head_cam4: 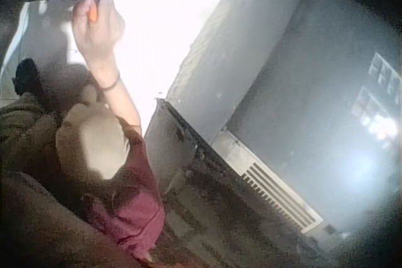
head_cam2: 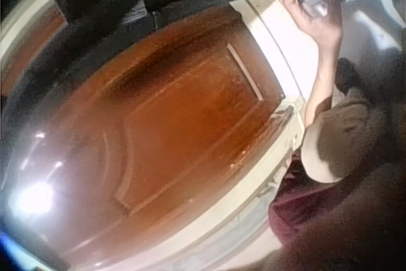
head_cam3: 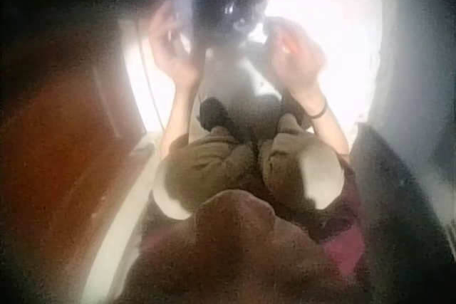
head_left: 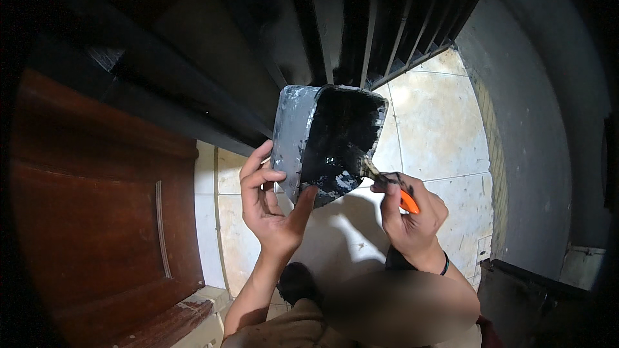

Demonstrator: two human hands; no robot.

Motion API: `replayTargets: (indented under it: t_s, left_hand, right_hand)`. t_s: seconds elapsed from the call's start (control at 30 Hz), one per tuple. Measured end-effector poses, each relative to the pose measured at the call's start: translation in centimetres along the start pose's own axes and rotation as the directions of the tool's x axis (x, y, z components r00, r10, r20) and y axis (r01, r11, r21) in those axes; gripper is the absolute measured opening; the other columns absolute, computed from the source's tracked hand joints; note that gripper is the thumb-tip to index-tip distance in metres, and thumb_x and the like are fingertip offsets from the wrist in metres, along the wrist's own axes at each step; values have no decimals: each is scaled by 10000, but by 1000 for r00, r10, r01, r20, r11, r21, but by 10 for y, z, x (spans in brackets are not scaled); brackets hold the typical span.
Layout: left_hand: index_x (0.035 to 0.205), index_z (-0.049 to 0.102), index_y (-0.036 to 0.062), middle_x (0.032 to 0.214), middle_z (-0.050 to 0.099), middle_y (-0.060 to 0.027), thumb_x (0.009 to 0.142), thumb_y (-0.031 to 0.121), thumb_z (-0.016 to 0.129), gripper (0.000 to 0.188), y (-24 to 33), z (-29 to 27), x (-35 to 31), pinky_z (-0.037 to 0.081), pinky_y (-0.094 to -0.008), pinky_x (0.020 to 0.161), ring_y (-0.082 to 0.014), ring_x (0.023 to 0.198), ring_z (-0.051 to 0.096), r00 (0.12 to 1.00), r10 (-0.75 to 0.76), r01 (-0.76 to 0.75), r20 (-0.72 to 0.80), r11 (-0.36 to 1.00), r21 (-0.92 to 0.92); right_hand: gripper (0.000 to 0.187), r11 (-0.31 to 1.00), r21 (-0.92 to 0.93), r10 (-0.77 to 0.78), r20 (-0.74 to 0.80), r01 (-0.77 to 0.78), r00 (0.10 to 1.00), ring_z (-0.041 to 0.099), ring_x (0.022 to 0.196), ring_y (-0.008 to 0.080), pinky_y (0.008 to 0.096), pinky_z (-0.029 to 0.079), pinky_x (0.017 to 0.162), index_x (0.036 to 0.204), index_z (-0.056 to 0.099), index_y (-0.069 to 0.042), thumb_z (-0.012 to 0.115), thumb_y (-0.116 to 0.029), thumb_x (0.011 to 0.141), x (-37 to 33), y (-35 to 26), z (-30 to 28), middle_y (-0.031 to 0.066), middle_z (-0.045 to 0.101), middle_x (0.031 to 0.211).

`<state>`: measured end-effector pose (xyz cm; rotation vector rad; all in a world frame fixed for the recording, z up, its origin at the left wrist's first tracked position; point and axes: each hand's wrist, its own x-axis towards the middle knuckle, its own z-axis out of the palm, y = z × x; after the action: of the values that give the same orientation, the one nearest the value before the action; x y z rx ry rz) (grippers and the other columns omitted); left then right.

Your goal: The person paints a black metal gate using a brush and a small container of black paint, applying paint to the vertical bars and the bottom frame.

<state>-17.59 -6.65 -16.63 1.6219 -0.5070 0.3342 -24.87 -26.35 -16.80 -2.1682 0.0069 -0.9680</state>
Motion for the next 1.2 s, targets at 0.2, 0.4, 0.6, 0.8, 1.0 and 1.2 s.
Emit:
replayTargets:
  t_s: [0.2,0.4,0.6,0.8,1.0,1.2]
  left_hand:
    - [1149,485,58,1474,396,-233,787,-58,798,492,-4,2,-6,449,-410,1086,-283,1312,503,1000,-19,18,-13,999,-36]
    - [1163,492,48,1467,399,-236,755,-72,821,537,-9,3,-6,442,-403,1068,-282,1298,510,1000,-1,1,-9,1000,-20]
    - [1166,494,44,1452,413,-237,758,-74,817,534,-11,6,-7,441,-400,1064,-283,1294,512,1000,-7,6,-22,999,-38]
    - [1172,497,41,1464,405,-229,763,-76,815,531,-16,6,-12,444,-388,1063,-281,1295,512,998,-68,67,-10,997,-44]
    - [1171,493,52,1474,408,-217,832,-41,781,455,-21,10,-20,452,-406,1077,-278,1326,485,991,-130,130,18,991,-16]
    - [1173,498,73,1452,443,-201,903,53,758,375,-42,12,-30,459,-400,1052,-265,1304,505,973,-227,229,30,972,-47]
  right_hand:
    - [103,1000,13,28,-10,-28,1000,637,508,163,261,465,478,953,693,41,692,-54,915,-1,2,10,89,687,675]
    - [107,999,-22,28,-56,-29,998,663,533,172,260,489,507,959,690,45,682,-54,917,4,2,-2,97,710,702]
    - [119,999,-32,36,-55,-38,998,669,541,172,257,493,515,968,689,46,683,-61,917,9,3,-4,111,720,720]
    - [122,997,-17,74,-16,-74,997,699,573,186,262,508,523,979,686,49,678,-54,915,-1,12,0,122,730,741]
    - [107,992,-8,130,51,-130,990,728,640,187,256,536,578,995,672,54,663,-30,930,-15,16,5,121,743,777]
    - [102,961,39,268,86,-272,960,749,717,202,272,554,635,1009,668,51,646,-33,955,-29,32,12,141,750,814]
